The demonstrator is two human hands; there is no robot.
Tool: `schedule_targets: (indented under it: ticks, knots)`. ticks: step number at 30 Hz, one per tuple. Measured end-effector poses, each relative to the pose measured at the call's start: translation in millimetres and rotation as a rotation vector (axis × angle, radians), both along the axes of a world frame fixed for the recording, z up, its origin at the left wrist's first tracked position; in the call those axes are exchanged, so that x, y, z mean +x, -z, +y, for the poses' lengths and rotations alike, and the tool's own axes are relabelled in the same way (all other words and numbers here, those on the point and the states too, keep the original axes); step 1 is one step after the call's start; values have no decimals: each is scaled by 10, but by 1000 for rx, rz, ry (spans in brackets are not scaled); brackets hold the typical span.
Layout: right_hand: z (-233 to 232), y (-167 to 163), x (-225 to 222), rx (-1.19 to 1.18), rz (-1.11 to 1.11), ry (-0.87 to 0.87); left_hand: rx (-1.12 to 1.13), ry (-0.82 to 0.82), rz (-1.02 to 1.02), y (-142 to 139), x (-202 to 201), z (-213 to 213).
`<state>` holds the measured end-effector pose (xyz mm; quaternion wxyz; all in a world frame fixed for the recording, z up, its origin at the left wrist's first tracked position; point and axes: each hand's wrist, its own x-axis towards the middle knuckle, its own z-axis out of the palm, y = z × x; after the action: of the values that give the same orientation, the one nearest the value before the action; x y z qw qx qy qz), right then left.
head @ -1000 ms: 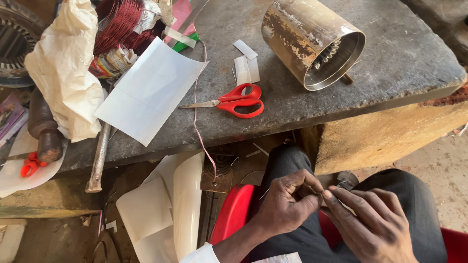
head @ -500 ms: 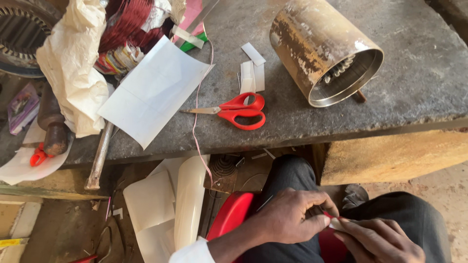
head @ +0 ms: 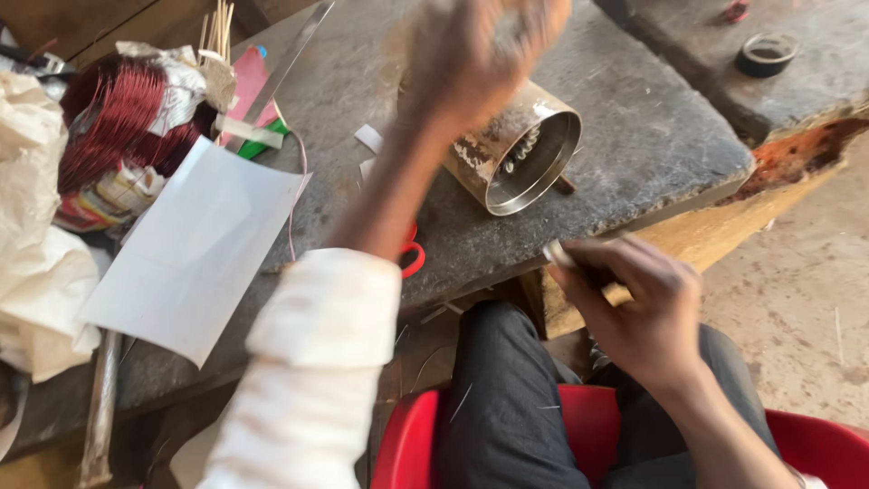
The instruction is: The person sits at a stone workbench and assembles small rolled paper items. They fold and press small white paper strips, place rolled pieces into a dented metal cylinder with a toothed end, retrieve pieces from it, and cut paper strips with scissors, occasionally working pieces on their lap.
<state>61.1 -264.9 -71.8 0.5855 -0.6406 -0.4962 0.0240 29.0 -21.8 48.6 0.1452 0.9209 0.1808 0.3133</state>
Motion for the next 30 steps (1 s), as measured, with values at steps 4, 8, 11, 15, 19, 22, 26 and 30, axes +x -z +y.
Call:
schedule_targets:
  ticks: [4,8,11,15,19,22,26,30]
  knots:
    - [553,-90,174,8,-377,169,297,-145,157,298,103,138]
    - [1048,113,325,-70,-583,204,246,-134,55,327,-14,176]
    - [1331,331,306,-76,-319,85,76,-161,30,405,-127,222]
    - [1386,384,260,-21,-240,96,236,-240,-187,476,-176,193]
    - [1185,273,154,41,-323,247,297,-182,-303,565,-274,184]
    - [1090,203,0,74,-356,297,264,-100,-368,574,-425,135]
    - [1065,125,-135,84,-251,289,25,-7,-295,576,-624,96]
    - [1063,54,-163,51,-357,328,60,32,-372,543,-686,45]
